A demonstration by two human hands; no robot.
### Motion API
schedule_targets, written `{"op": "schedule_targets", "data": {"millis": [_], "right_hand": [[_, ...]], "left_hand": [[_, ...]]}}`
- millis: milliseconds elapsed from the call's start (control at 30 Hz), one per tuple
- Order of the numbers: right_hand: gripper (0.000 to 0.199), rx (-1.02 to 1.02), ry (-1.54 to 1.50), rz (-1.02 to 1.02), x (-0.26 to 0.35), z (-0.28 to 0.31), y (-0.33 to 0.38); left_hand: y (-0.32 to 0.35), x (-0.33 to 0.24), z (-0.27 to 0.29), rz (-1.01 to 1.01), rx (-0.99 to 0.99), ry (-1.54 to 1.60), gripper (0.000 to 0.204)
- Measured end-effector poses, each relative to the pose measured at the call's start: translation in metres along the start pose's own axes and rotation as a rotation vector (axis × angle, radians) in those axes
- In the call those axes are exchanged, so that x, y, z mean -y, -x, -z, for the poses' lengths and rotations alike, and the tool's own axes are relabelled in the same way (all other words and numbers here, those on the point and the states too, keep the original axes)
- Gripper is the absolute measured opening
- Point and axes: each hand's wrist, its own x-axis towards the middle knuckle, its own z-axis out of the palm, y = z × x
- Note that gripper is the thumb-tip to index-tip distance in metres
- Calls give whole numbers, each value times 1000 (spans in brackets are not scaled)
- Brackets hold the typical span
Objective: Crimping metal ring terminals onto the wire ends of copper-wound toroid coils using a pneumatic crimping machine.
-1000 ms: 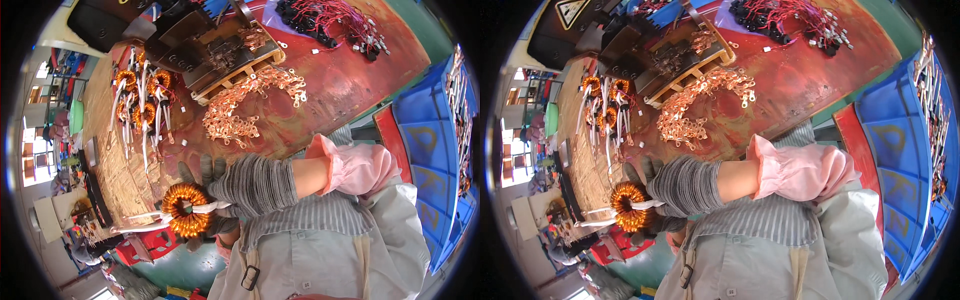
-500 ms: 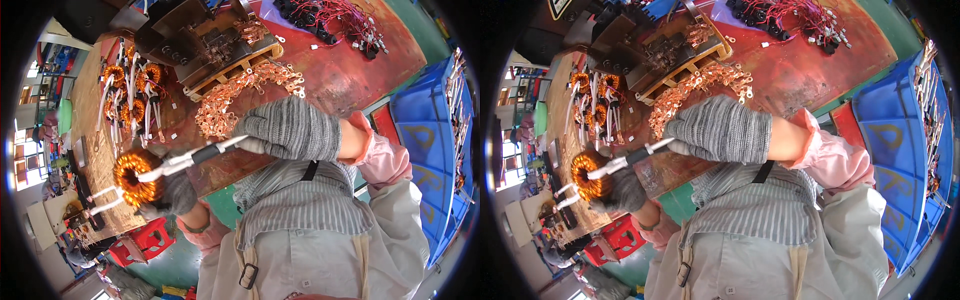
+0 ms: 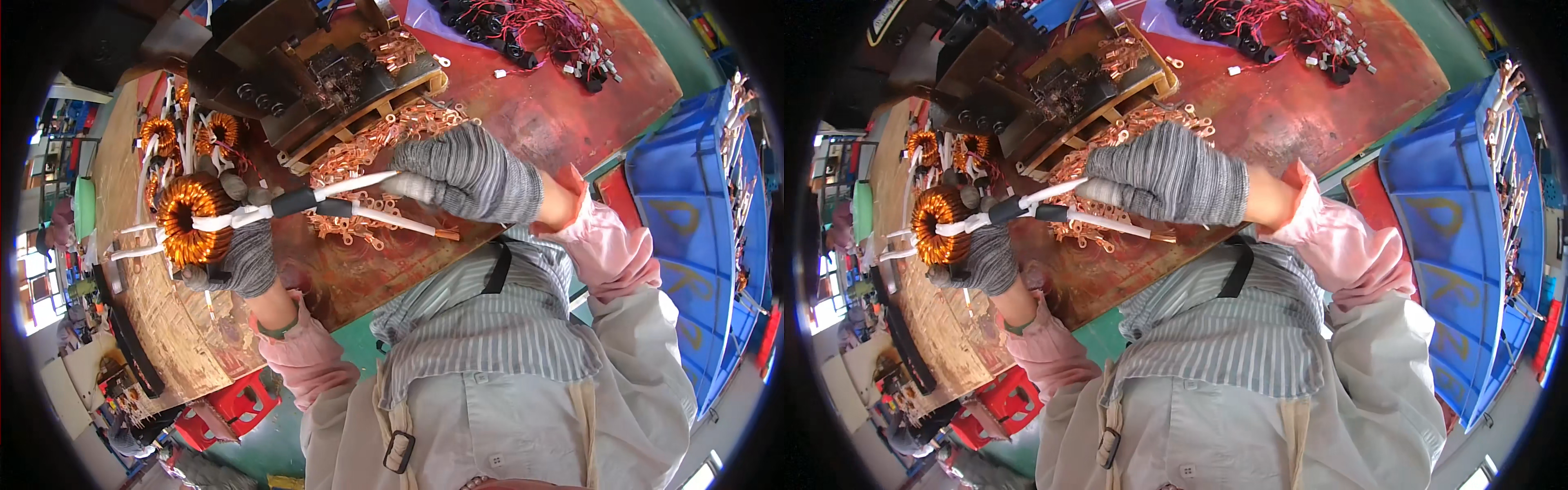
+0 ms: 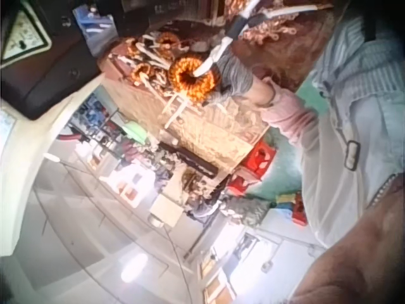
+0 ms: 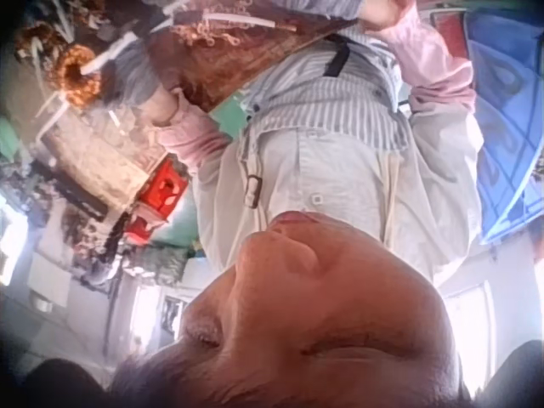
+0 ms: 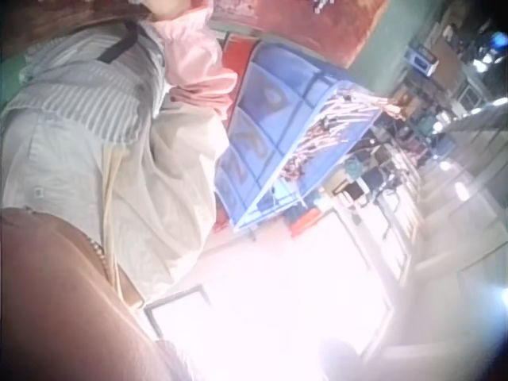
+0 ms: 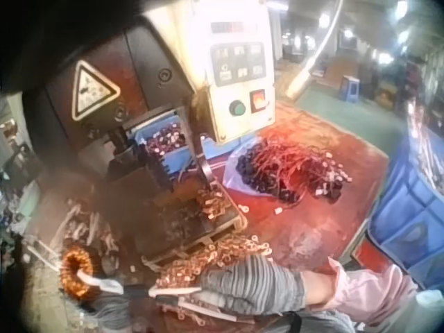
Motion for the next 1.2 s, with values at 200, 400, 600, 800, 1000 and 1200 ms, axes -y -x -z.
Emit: {"op": "schedule_targets", "data": {"millis": [200,400,600,800,1000,1200], "right_hand": [[34,174,-1123,-845,6,12,-13],[28,153,-259,-416,-29,-15,18],[23,404,192,-216,-20,-38,7],[22,374,205,-319,-20,-37,7],[22,389,246,-170,-20,-37,7],[22,203,63,-262,-27,-29,8]], "left_hand": [[15,-14,14,-280,-329,-335,87],[0,-25,0,-115,-56,-219,90],[4,-35,9,-313,-386,-343,90],[4,-32,12,-230,-203,-222,78],[2,-28,11,-232,-223,-167,75],[2,-25,8,-235,-212,-228,78]]}}
